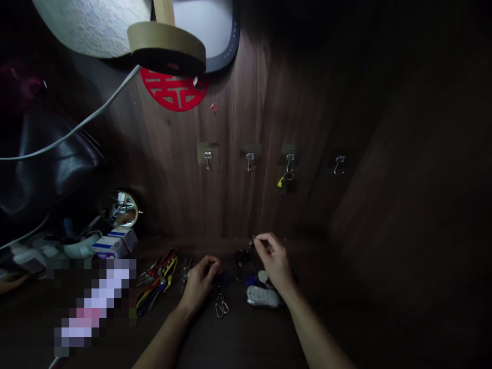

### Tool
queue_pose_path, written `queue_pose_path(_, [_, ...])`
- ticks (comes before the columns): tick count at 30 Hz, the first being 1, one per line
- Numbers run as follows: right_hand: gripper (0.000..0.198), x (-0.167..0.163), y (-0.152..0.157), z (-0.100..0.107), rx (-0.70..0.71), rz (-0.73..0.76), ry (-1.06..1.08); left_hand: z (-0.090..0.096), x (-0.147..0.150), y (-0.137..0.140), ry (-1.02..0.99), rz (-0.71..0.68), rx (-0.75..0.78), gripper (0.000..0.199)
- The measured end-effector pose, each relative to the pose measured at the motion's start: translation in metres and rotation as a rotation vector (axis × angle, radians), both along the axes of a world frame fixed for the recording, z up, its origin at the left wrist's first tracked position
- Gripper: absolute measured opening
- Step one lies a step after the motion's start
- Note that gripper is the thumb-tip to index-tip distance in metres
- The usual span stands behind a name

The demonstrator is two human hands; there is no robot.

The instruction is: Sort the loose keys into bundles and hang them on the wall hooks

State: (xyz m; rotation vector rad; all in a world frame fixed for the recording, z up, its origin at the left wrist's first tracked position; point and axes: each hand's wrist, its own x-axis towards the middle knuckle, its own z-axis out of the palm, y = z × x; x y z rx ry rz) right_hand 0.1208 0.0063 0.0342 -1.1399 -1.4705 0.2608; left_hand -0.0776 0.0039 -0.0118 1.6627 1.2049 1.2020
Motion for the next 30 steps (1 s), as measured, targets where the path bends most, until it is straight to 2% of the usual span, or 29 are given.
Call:
queue_pose_path(5, [0.02,0.038,0.018,0.039,0.032,-0.083,0.102,0.005,0.0,0.0,-0.005,0.006,-0.004,0.031])
queue_pose_path(9, [0.022,0.071,0.037,0.077,0.142,-0.17,0.176,0.002,0.0,0.001,0.019,-0.011,-0.004,0.032])
queue_pose_path(13, [0.022,0.094,0.057,0.11,0.223,-0.21,0.146,-0.002,0.0,0.003,0.06,-0.021,-0.012,0.033])
queue_pose_path(17, [0.019,0.105,0.075,0.131,0.265,-0.209,0.082,-0.003,0.001,0.004,0.086,-0.017,-0.01,0.034])
queue_pose_path(22, [0.017,0.108,0.09,0.14,0.253,-0.21,0.045,-0.004,0.0,0.006,0.088,-0.028,0.006,0.033])
queue_pose_path(30, [0.025,0.104,0.1,0.121,0.154,-0.197,0.124,-0.001,0.0,0.004,0.05,-0.031,0.032,0.032])
